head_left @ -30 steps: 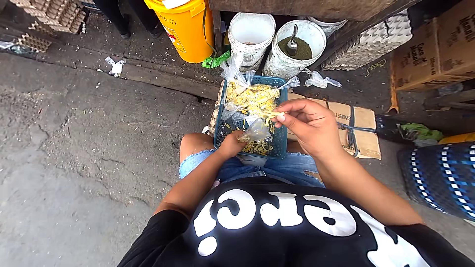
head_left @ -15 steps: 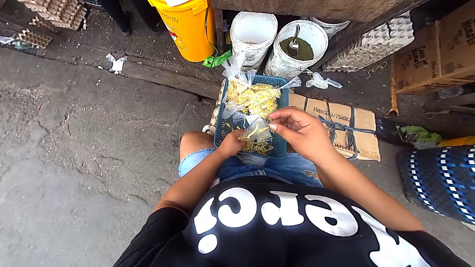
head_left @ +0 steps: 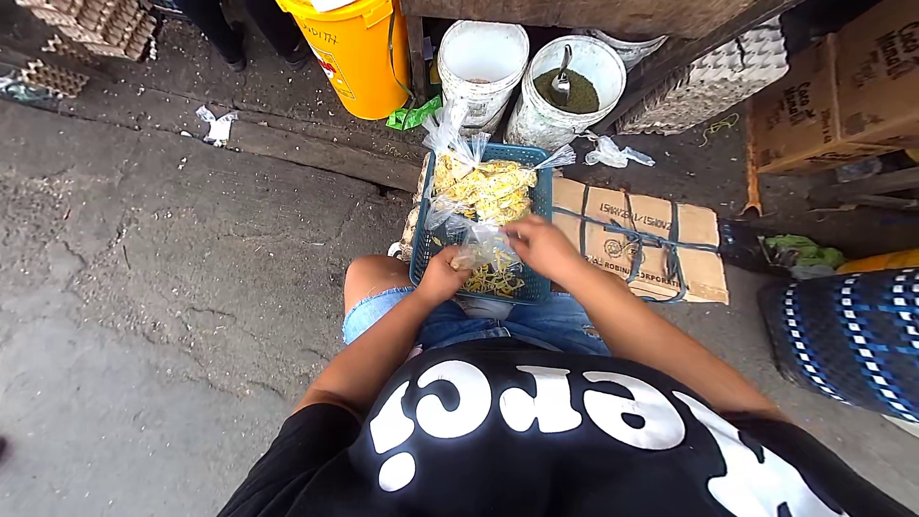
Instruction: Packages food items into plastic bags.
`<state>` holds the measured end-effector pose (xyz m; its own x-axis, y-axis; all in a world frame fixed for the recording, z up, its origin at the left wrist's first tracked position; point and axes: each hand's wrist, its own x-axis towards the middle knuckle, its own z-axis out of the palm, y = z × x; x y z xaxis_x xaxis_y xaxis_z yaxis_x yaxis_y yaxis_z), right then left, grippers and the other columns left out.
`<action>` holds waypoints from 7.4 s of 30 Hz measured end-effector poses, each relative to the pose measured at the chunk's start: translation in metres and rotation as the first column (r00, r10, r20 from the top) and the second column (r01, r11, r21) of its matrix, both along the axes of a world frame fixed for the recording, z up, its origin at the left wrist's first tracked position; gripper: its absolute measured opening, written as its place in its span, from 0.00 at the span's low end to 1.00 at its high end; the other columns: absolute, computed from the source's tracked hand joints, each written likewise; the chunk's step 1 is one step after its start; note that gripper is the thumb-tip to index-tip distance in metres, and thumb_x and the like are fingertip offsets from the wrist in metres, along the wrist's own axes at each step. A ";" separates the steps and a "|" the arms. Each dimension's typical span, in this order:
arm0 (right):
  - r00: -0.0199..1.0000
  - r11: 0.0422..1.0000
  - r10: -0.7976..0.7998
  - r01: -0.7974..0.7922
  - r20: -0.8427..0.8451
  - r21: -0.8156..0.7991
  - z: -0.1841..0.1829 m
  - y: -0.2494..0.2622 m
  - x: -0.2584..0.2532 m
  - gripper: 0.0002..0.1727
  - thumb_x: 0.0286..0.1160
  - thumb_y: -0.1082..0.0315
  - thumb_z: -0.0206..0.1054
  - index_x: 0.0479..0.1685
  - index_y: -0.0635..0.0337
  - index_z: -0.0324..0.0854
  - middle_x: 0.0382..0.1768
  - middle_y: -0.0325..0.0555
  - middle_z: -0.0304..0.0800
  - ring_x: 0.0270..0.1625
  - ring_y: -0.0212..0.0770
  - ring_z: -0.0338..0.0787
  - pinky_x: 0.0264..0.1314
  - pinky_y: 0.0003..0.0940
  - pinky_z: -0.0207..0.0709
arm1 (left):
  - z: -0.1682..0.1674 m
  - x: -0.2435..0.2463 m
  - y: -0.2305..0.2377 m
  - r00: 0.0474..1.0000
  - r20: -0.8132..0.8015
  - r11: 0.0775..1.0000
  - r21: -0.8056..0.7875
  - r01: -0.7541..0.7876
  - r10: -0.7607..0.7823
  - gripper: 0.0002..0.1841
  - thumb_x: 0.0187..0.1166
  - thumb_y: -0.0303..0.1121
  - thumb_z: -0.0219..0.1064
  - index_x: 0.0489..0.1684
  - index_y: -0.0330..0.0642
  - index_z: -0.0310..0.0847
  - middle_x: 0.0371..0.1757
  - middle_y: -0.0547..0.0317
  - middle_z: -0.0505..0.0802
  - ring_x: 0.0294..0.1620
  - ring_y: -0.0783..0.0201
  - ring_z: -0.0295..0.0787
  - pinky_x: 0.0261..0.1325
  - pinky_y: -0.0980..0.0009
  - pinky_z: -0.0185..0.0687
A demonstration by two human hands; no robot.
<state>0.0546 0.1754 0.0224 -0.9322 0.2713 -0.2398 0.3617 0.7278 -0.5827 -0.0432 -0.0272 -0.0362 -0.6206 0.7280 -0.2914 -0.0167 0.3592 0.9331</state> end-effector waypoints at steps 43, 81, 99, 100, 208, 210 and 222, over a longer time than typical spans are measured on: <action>0.834 0.974 -0.006 -0.119 -0.551 -0.191 0.117 -0.010 0.037 0.09 0.74 0.69 0.69 0.47 0.58 0.92 0.52 0.39 0.90 0.48 0.24 0.89 0.52 0.20 0.87 | 0.000 -0.005 0.004 0.980 -0.065 0.970 -0.166 0.176 -0.189 0.17 0.76 0.29 0.73 0.59 0.29 0.84 0.60 0.37 0.89 0.64 0.49 0.87 0.73 0.51 0.79; 0.831 0.992 0.116 -0.073 -0.544 0.099 0.126 -0.028 0.022 0.14 0.80 0.58 0.67 0.35 0.54 0.95 0.30 0.38 0.90 0.32 0.33 0.87 0.36 0.32 0.83 | 0.028 0.019 0.022 0.967 -0.188 0.985 0.006 0.173 -0.169 0.43 0.66 0.38 0.83 0.82 0.31 0.67 0.78 0.35 0.79 0.78 0.50 0.78 0.81 0.56 0.74; 0.939 0.735 -0.307 0.129 -0.157 -0.666 0.077 -0.001 0.023 0.18 0.82 0.64 0.69 0.67 0.61 0.84 0.52 0.45 0.94 0.50 0.34 0.91 0.57 0.36 0.85 | 0.096 0.011 0.030 0.922 0.268 0.953 0.196 0.230 -0.278 0.11 0.86 0.24 0.61 0.60 0.27 0.78 0.51 0.51 0.96 0.44 0.64 0.97 0.50 0.68 0.94; 0.956 0.698 -0.253 0.073 -0.150 -0.712 0.074 -0.001 0.024 0.29 0.76 0.68 0.72 0.78 0.61 0.75 0.56 0.47 0.92 0.51 0.35 0.92 0.57 0.35 0.87 | 0.097 0.011 0.028 0.919 0.267 0.948 0.212 0.236 -0.289 0.10 0.87 0.24 0.59 0.58 0.27 0.78 0.48 0.53 0.96 0.40 0.65 0.97 0.48 0.69 0.94; 0.844 0.992 0.084 -0.120 -0.530 -0.033 0.084 -0.014 0.071 0.13 0.82 0.66 0.63 0.47 0.51 0.95 0.46 0.38 0.91 0.50 0.27 0.88 0.54 0.21 0.83 | 0.017 0.035 0.005 0.996 -0.071 0.877 0.474 0.083 -0.056 0.07 0.80 0.26 0.66 0.41 0.30 0.88 0.46 0.59 0.91 0.50 0.78 0.86 0.56 0.78 0.83; 0.847 0.990 0.126 -0.137 -0.516 0.018 0.085 -0.013 0.070 0.13 0.82 0.67 0.62 0.47 0.51 0.95 0.46 0.39 0.92 0.52 0.31 0.89 0.57 0.27 0.84 | 0.016 0.035 0.004 0.997 -0.056 0.871 0.485 0.081 -0.062 0.08 0.80 0.27 0.66 0.41 0.30 0.88 0.46 0.60 0.92 0.50 0.78 0.86 0.56 0.77 0.83; 0.855 0.960 0.224 -0.277 -0.467 -0.047 0.085 -0.029 0.058 0.14 0.83 0.65 0.64 0.60 0.54 0.90 0.56 0.46 0.94 0.51 0.38 0.93 0.57 0.34 0.87 | 0.015 0.037 0.004 0.997 0.003 0.863 0.502 0.062 -0.074 0.07 0.77 0.22 0.65 0.45 0.28 0.86 0.46 0.62 0.92 0.48 0.79 0.88 0.57 0.76 0.85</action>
<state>0.1127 0.1465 0.1074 -0.9775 0.0108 0.2107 -0.1471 0.6809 -0.7174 -0.0065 -0.0231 -0.0211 -0.5623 0.8194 0.1116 -0.0314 -0.1561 0.9872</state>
